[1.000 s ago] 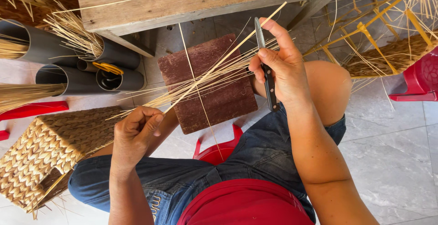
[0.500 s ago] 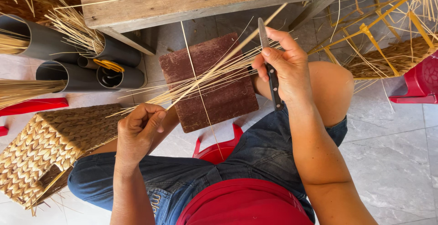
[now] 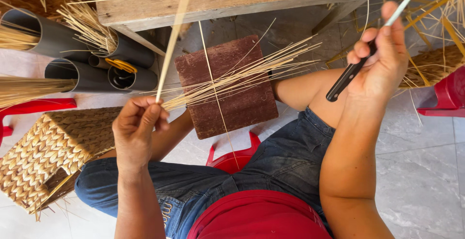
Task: The person sits on a low stool and splits thin bamboo strips with a small knife, drawing each strip against the blade to shave and even it, then sets finished strips on a growing pile on the work block and reaches for the next one.
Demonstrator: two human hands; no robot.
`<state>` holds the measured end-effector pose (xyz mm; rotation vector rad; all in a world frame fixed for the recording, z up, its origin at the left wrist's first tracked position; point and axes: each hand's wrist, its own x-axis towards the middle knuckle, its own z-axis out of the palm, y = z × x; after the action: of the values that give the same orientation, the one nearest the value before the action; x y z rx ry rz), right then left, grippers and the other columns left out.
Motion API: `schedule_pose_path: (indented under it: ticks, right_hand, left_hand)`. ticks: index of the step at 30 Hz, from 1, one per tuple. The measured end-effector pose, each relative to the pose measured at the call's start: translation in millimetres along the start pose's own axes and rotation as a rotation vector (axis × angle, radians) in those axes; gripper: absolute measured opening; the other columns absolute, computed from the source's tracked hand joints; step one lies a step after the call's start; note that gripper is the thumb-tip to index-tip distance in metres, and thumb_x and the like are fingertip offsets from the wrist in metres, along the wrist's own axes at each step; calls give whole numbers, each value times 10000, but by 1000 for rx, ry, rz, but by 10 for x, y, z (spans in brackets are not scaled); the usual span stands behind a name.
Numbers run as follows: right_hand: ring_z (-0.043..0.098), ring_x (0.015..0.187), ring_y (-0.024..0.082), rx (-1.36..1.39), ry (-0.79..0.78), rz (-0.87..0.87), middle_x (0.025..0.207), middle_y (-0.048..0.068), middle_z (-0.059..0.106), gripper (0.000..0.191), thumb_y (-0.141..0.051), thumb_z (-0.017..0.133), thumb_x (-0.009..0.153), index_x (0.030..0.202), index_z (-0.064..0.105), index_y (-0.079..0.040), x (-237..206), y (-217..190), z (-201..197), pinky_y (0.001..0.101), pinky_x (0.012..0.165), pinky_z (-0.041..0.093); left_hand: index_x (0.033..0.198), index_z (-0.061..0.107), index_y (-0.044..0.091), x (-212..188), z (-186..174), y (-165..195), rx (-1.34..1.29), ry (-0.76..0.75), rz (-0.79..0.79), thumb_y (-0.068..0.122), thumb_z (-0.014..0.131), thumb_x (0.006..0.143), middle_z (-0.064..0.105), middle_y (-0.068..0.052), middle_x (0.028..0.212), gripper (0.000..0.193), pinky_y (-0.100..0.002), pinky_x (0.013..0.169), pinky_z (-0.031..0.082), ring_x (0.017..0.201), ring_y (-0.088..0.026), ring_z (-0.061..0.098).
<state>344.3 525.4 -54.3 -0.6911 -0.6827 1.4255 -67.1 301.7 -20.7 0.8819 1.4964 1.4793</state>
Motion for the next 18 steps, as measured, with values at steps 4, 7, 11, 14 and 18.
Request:
schedule_pose_path:
  ticks: [4, 7, 11, 14, 18]
  right_hand:
    - [540, 654, 129, -119, -130, 108, 912, 93, 644, 357, -97, 597, 1186, 1523, 484, -132, -177, 154, 333, 253, 564, 435]
    - [531, 622, 106, -201, -300, 172, 909, 93, 661, 480, -113, 606, 1113, 1562, 444, -160, -421, 260, 701, 242, 555, 438]
    - [530, 590, 95, -408, -601, 429, 811, 126, 692, 412, -125, 545, 1094, 1491, 574, -18, -601, 261, 1021, 223, 571, 442]
    - [534, 566, 82, -399, -859, 609, 804, 139, 718, 437, -76, 533, 1062, 1497, 528, -37, -684, 357, 1175, 224, 536, 460]
    - [558, 622, 71, -403, -838, 625, 842, 112, 704, 541, -100, 541, 1050, 1570, 391, -88, -853, 615, 1317, 215, 580, 478]
  left_hand:
    - [1169, 638, -1, 53, 100, 188, -328, 25, 319, 16, 637, 1106, 658, -83, 1088, 65, -269, 873, 561, 957, -142, 666]
    - [1146, 615, 11, 131, 215, 307, -441, 135, 494, 9, 645, 1128, 662, -108, 1075, 34, -308, 948, 577, 980, -169, 670]
    - [1145, 594, 37, 229, 421, 254, -387, 277, 600, 11, 664, 1140, 681, -113, 1033, 74, -307, 905, 573, 939, -174, 672]
    - [1149, 596, 54, 250, 641, 82, -428, 294, 469, 23, 684, 1099, 702, -119, 1044, 105, -298, 879, 570, 901, -161, 674]
    - [1134, 606, 67, 186, 906, -179, -591, 228, 220, 53, 685, 1053, 730, -142, 1122, 114, -307, 886, 576, 935, -158, 697]
